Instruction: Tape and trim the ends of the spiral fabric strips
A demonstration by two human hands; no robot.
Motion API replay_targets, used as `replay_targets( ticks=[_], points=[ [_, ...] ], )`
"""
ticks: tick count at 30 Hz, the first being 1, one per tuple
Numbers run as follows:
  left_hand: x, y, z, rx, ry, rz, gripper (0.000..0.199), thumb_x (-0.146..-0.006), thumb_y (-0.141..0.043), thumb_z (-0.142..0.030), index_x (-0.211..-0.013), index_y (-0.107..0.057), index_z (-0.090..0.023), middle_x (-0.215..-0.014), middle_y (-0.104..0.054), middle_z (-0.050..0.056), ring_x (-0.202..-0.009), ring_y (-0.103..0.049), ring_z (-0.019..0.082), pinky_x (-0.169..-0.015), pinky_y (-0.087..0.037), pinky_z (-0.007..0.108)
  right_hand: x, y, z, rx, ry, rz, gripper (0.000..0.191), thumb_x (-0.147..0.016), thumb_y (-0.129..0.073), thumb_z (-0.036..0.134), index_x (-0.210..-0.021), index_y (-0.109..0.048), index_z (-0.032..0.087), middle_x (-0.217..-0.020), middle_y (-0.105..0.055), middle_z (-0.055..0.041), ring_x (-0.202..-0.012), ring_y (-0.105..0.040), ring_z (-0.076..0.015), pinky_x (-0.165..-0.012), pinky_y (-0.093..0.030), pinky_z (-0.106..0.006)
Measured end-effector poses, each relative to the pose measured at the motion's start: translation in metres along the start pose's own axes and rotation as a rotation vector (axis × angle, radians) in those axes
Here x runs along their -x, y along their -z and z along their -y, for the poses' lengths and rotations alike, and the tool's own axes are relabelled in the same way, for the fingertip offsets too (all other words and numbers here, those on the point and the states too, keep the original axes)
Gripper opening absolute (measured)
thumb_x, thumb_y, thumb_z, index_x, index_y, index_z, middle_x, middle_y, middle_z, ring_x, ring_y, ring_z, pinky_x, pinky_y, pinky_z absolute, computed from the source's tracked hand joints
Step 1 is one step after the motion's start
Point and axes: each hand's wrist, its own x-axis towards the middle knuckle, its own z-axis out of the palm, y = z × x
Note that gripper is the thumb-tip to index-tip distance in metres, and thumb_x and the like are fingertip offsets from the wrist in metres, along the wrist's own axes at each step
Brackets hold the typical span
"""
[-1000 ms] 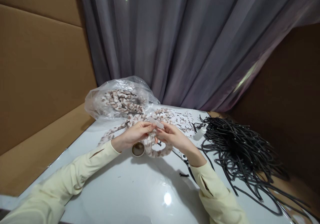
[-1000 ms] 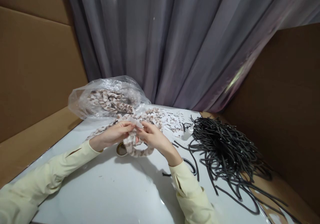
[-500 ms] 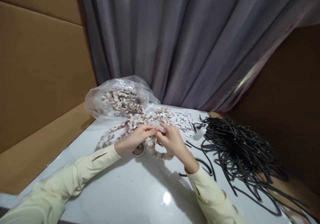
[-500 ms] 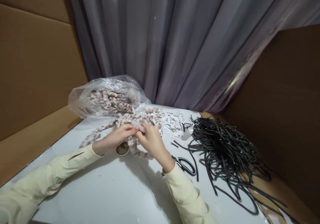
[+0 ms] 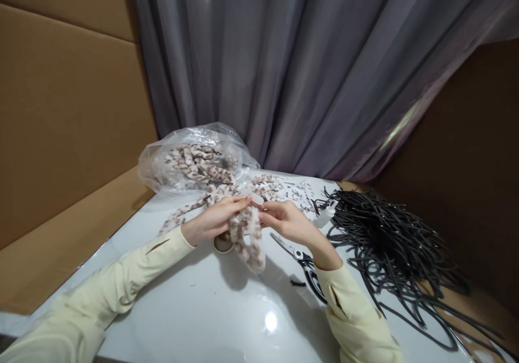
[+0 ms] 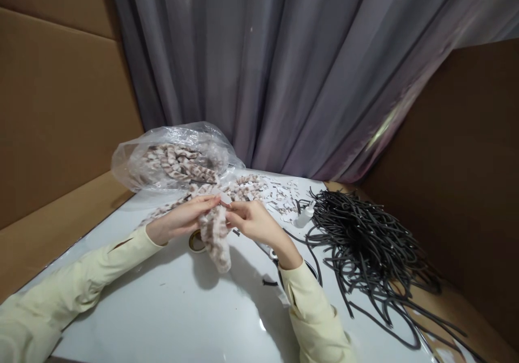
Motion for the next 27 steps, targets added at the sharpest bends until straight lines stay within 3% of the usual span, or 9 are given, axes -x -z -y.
replay_targets(
  ticks=[5, 10, 13, 19, 23, 27],
  points=[
    [0.001, 0.0, -0.003, -0.1, 0.007, -0.044, 0.028, -0.07, -0.07, -0.039, -0.076, -0.062, -0.013, -0.065, -0.057, -0.001, -0.055, -0.05, 0.007, -0.051, -0.039, 0.018, 0.003, 0.001, 0.007, 0.381, 0.091, -0.053, 0.025, -0.086, -0.045, 0.026, -0.064, -0.05, 0.017, -0.054, -0.056, 0.0008, -0.064, -0.066, -0.0174, -0.052, -0.041, -0.02],
    [0.006, -0.004, -0.011, -0.216, 0.026, -0.125, 0.027, -0.074, -0.066, -0.042, -0.077, -0.064, -0.014, -0.069, -0.057, -0.002, -0.059, -0.047, 0.006, -0.053, -0.033, 0.018, 0.005, 0.004, 0.008, 0.304, 0.077, 0.007, 0.022, -0.088, -0.042, 0.027, -0.075, -0.057, 0.018, -0.067, -0.064, -0.0004, -0.071, -0.069, -0.0181, -0.051, -0.044, -0.019],
    [0.007, -0.003, -0.014, -0.239, 0.052, -0.163, 0.025, -0.076, -0.064, -0.041, -0.083, -0.065, -0.016, -0.078, -0.06, -0.001, -0.067, -0.05, 0.008, -0.059, -0.035, 0.018, 0.004, 0.007, 0.003, 0.334, 0.038, -0.081, 0.021, -0.088, -0.041, 0.026, -0.082, -0.059, 0.017, -0.08, -0.07, -0.0037, -0.069, -0.07, -0.019, -0.052, -0.048, -0.022],
    [0.003, 0.002, -0.013, -0.206, 0.0, -0.099, 0.026, -0.075, -0.065, -0.039, -0.079, -0.064, -0.014, -0.071, -0.058, 0.0, -0.062, -0.049, 0.009, -0.059, -0.037, 0.02, 0.005, 0.013, 0.001, 0.4, -0.046, -0.178, 0.017, -0.085, -0.045, 0.023, -0.087, -0.06, 0.015, -0.073, -0.07, -0.0074, -0.066, -0.069, -0.0208, -0.047, -0.049, -0.024],
    [0.004, -0.001, -0.011, -0.324, -0.04, -0.052, 0.031, -0.074, -0.064, -0.043, -0.077, -0.063, -0.012, -0.069, -0.059, 0.002, -0.066, -0.052, 0.013, -0.062, -0.039, 0.023, 0.01, 0.01, 0.009, 0.327, -0.128, -0.068, 0.015, -0.084, -0.048, 0.028, -0.081, -0.056, 0.016, -0.066, -0.069, -0.006, -0.057, -0.067, -0.0171, -0.039, -0.044, -0.019],
    [0.006, -0.005, -0.007, -0.558, -0.24, -0.112, 0.036, -0.077, -0.058, -0.046, -0.062, -0.057, -0.013, -0.061, -0.052, -0.002, -0.06, -0.044, 0.01, -0.057, -0.034, 0.021, 0.011, 0.002, 0.02, 0.183, -0.176, 0.107, 0.018, -0.085, -0.048, 0.034, -0.08, -0.052, 0.017, -0.055, -0.062, -0.0004, -0.044, -0.058, -0.0118, -0.036, -0.04, -0.018]
  ],
)
